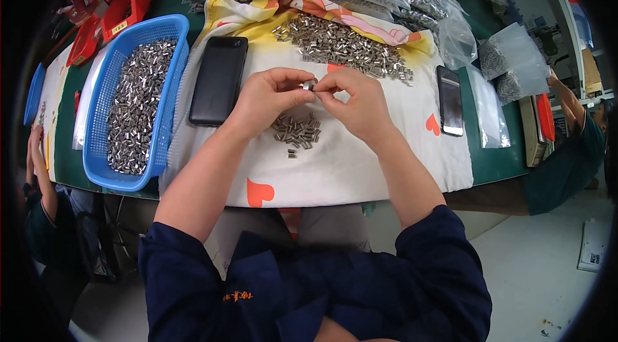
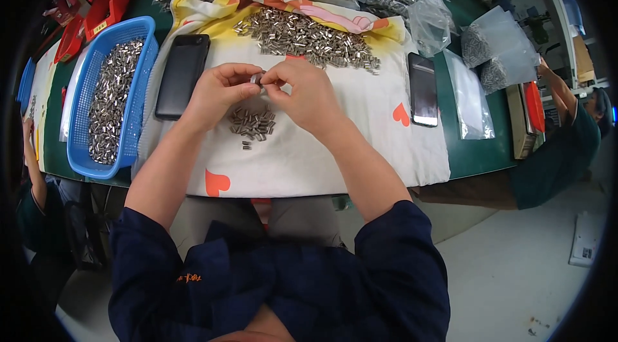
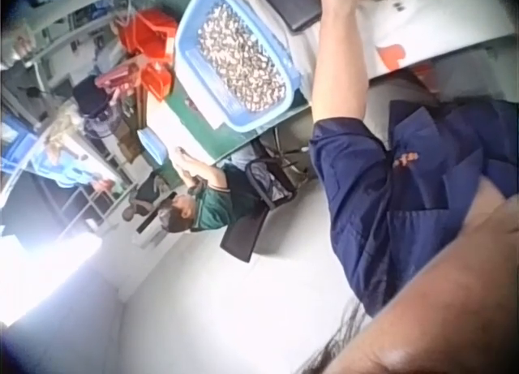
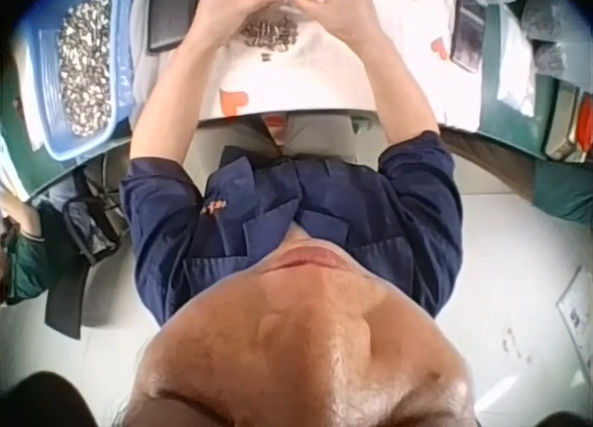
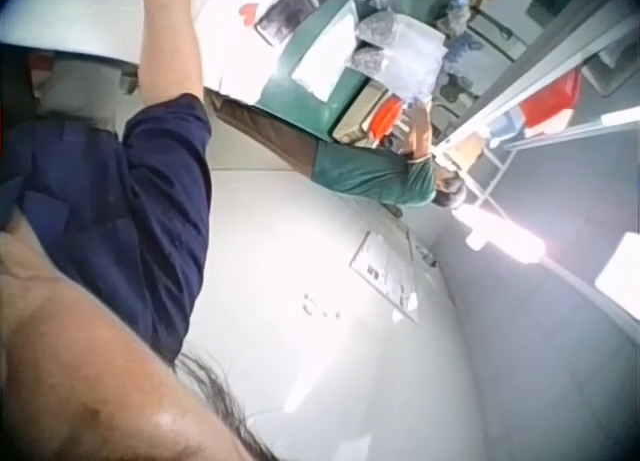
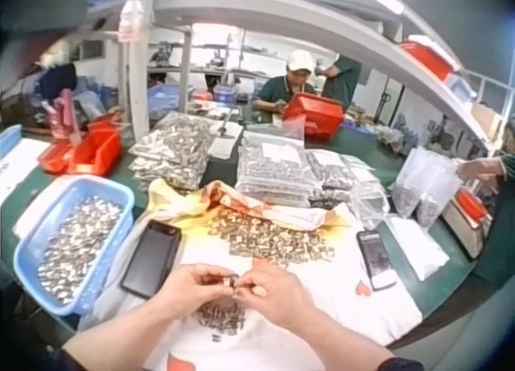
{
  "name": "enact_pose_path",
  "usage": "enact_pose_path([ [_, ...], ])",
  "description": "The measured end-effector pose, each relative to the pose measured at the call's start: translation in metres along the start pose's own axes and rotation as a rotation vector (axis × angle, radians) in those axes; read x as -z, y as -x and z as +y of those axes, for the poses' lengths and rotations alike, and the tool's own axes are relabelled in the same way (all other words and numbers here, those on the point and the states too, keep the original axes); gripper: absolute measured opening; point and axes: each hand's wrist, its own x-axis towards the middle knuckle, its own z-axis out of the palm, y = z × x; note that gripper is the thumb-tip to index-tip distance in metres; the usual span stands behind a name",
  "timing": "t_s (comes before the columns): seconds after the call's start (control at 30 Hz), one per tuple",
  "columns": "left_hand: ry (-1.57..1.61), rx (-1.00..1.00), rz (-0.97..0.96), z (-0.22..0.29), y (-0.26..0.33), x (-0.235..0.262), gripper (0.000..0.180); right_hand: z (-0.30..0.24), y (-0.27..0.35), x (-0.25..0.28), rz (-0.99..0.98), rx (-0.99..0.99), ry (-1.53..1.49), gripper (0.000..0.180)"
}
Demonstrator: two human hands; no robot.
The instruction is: Assembling or inspecting small metal and plastic hardware components at a workbench.
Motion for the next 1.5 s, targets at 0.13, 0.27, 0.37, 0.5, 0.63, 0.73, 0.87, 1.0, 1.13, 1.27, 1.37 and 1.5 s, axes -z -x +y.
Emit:
enact_pose_path([
  [0.13, -0.129, -0.018, 0.029, -0.002, 0.0, -0.002, 0.025, -0.001, 0.003, -0.008, 0.074, 0.168, 0.248, 0.007],
  [0.27, -0.089, 0.004, 0.02, -0.001, 0.001, 0.0, 0.027, 0.004, 0.004, -0.003, 0.035, 0.107, 0.167, 0.008],
  [0.37, -0.104, 0.07, -0.029, 0.002, 0.002, -0.001, 0.027, 0.004, 0.001, 0.009, -0.168, -0.146, 0.016, 0.01],
  [0.5, -0.158, 0.07, -0.048, 0.003, 0.008, 0.0, 0.027, 0.017, -0.008, 0.018, -0.106, -0.226, -0.057, 0.013],
  [0.63, -0.2, 0.119, -0.099, 0.005, 0.002, -0.008, 0.025, 0.053, -0.016, 0.031, 0.23, -0.298, 0.332, 0.014],
  [0.73, -0.172, 0.116, -0.101, 0.002, 0.003, -0.006, 0.024, 0.064, -0.021, 0.012, 0.201, -0.046, 0.505, 0.013],
  [0.87, -0.178, 0.109, -0.098, 0.003, 0.005, -0.004, 0.024, 0.059, -0.021, 0.002, 0.153, -0.008, 0.646, 0.005],
  [1.0, -0.148, 0.115, -0.105, 0.002, 0.003, -0.005, 0.024, 0.066, -0.018, 0.006, 0.159, -0.045, 0.635, 0.002],
  [1.13, -0.145, 0.1, -0.093, 0.001, 0.003, -0.003, 0.024, 0.065, -0.017, 0.009, 0.116, -0.016, 0.593, 0.003],
  [1.27, -0.149, 0.092, -0.094, 0.0, 0.002, -0.004, 0.024, 0.065, -0.016, 0.011, 0.08, -0.002, 0.576, 0.003],
  [1.37, -0.107, 0.104, -0.097, 0.002, 0.001, -0.003, 0.025, 0.065, -0.017, 0.009, 0.097, -0.021, 0.622, 0.004],
  [1.5, -0.054, 0.101, -0.057, 0.005, -0.002, 0.001, 0.025, 0.041, -0.019, 0.015, 0.215, -0.031, 0.554, 0.005],
])
